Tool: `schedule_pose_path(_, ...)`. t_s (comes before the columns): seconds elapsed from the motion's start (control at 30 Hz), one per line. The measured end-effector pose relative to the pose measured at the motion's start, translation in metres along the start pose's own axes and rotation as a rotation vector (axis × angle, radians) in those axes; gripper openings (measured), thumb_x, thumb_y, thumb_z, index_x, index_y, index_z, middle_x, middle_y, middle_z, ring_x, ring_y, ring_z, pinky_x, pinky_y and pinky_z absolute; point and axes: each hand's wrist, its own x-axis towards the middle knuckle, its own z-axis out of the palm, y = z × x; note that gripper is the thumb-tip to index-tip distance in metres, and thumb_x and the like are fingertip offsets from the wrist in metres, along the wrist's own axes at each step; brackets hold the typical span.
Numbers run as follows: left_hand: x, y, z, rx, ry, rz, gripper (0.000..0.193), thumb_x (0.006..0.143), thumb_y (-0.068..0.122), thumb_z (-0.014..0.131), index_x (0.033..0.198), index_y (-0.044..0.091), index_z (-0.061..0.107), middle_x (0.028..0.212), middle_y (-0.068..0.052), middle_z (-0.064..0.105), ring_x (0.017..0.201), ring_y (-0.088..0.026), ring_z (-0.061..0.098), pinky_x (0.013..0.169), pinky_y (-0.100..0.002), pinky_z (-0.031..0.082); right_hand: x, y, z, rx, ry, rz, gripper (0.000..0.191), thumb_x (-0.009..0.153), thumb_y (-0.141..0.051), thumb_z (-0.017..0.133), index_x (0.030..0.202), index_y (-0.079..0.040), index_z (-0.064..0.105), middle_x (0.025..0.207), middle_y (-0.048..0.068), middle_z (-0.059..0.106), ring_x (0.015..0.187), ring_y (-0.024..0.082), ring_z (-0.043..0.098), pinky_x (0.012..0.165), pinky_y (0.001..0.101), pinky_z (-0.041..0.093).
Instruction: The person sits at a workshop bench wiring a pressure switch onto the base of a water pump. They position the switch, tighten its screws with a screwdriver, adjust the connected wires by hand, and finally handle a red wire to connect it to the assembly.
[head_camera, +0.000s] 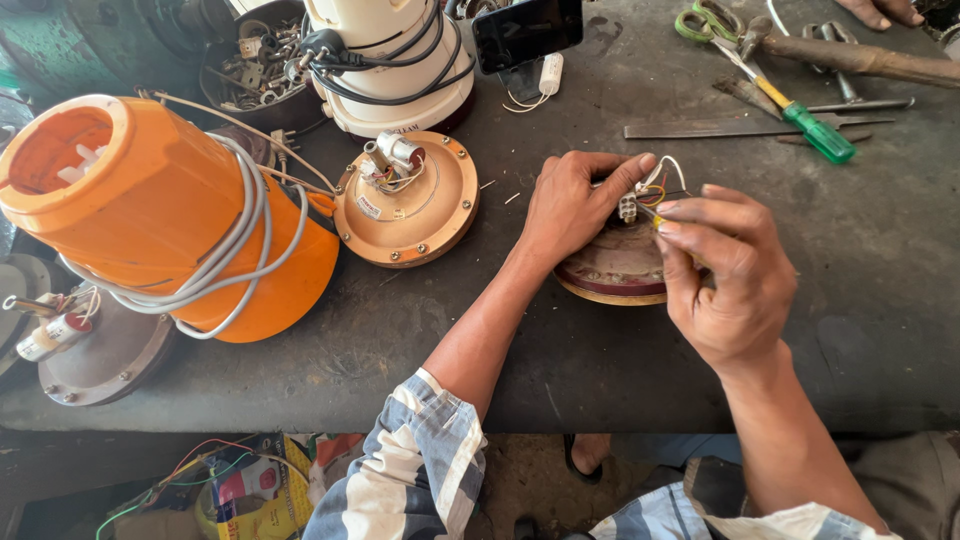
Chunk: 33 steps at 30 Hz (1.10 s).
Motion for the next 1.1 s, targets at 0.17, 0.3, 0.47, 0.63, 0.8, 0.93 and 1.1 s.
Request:
schedule_pose_path(0.17, 0.0, -0.001, 0.0, 0.008, -0.004, -0.004, 0.044, 0.094, 0.05, 0.065, 0.101, 0.01, 0.082, 0.055, -0.012, 0.066, 0.049, -0.019, 0.066, 0.054, -0.038, 0.049, 0.0, 0.001, -0.001, 0.007, 0.018, -0.065, 0.04, 0.094, 0.006, 0.074, 0.118, -0.009, 0.047, 0.112, 0.012, 0.07, 0.105, 0.029, 0.07, 0.104, 0.0458, 0.057)
schedule_pose_path(0.3, 0.001, -0.001, -0.001, 0.035, 0.004, -0.006, 0.044, 0.095, 0.049, 0.065, 0.102, 0.009, 0.082, 0.055, -0.013, 0.063, 0.047, -0.019, 0.063, 0.054, -0.039, 0.048, -0.004, 0.003, -0.002, 0.067, -0.004, 0.002, 0.039, 0.101, 0.005, 0.068, 0.129, -0.008, 0.044, 0.116, 0.014, 0.071, 0.108, 0.028, 0.073, 0.1, 0.0432, 0.06)
schedule_pose_path(0.47, 0.001, -0.002, -0.001, 0.003, -0.025, -0.022, 0.043, 0.095, 0.048, 0.064, 0.103, 0.01, 0.082, 0.054, -0.01, 0.064, 0.048, -0.016, 0.06, 0.053, -0.037, 0.046, 0.0, 0.017, -0.012, 0.437, 0.203, 0.332, 0.022, 0.099, -0.009, 0.057, 0.12, -0.003, 0.057, 0.106, 0.006, 0.072, 0.078, 0.007, 0.065, 0.063, 0.0252, 0.051)
schedule_pose_path(0.63, 0.003, -0.011, -0.001, -0.069, -0.089, -0.023, 0.043, 0.098, 0.045, 0.064, 0.107, 0.007, 0.081, 0.056, -0.009, 0.062, 0.054, -0.011, 0.051, 0.052, -0.036, 0.043, 0.018, 0.044, -0.017, 0.125, -0.143, 0.397, 0.016, 0.095, -0.01, 0.071, 0.108, -0.002, 0.074, 0.111, 0.008, 0.073, 0.077, 0.014, 0.062, 0.069, 0.0298, 0.049)
schedule_pose_path(0.8, 0.005, -0.023, 0.001, -0.263, -0.179, 0.047, 0.046, 0.102, 0.044, 0.061, 0.119, 0.004, 0.077, 0.079, -0.007, 0.078, 0.075, -0.005, 0.06, 0.068, -0.031, 0.055, 0.022, 0.057, -0.005, -0.006, -0.34, 0.237, 0.028, 0.089, -0.015, 0.084, 0.113, -0.003, 0.075, 0.12, 0.009, 0.069, 0.103, 0.024, 0.072, 0.088, 0.0352, 0.058)
schedule_pose_path(0.93, 0.004, -0.028, 0.0, -0.34, -0.242, 0.036, 0.048, 0.104, 0.044, 0.059, 0.124, 0.003, 0.075, 0.095, -0.008, 0.081, 0.089, -0.007, 0.068, 0.08, -0.029, 0.058, 0.019, 0.059, -0.002, -0.008, -0.344, 0.261, 0.026, 0.085, -0.014, 0.085, 0.109, -0.007, 0.078, 0.121, 0.009, 0.068, 0.101, 0.025, 0.071, 0.083, 0.0349, 0.057)
schedule_pose_path(1.1, 0.001, -0.026, -0.003, -0.397, -0.285, 0.041, 0.048, 0.105, 0.044, 0.058, 0.125, 0.004, 0.075, 0.099, -0.008, 0.082, 0.093, -0.01, 0.072, 0.084, -0.029, 0.059, 0.013, 0.059, 0.001, 0.049, -0.307, 0.27, 0.021, 0.087, -0.014, 0.087, 0.105, -0.009, 0.079, 0.124, 0.007, 0.067, 0.101, 0.022, 0.071, 0.083, 0.0341, 0.057)
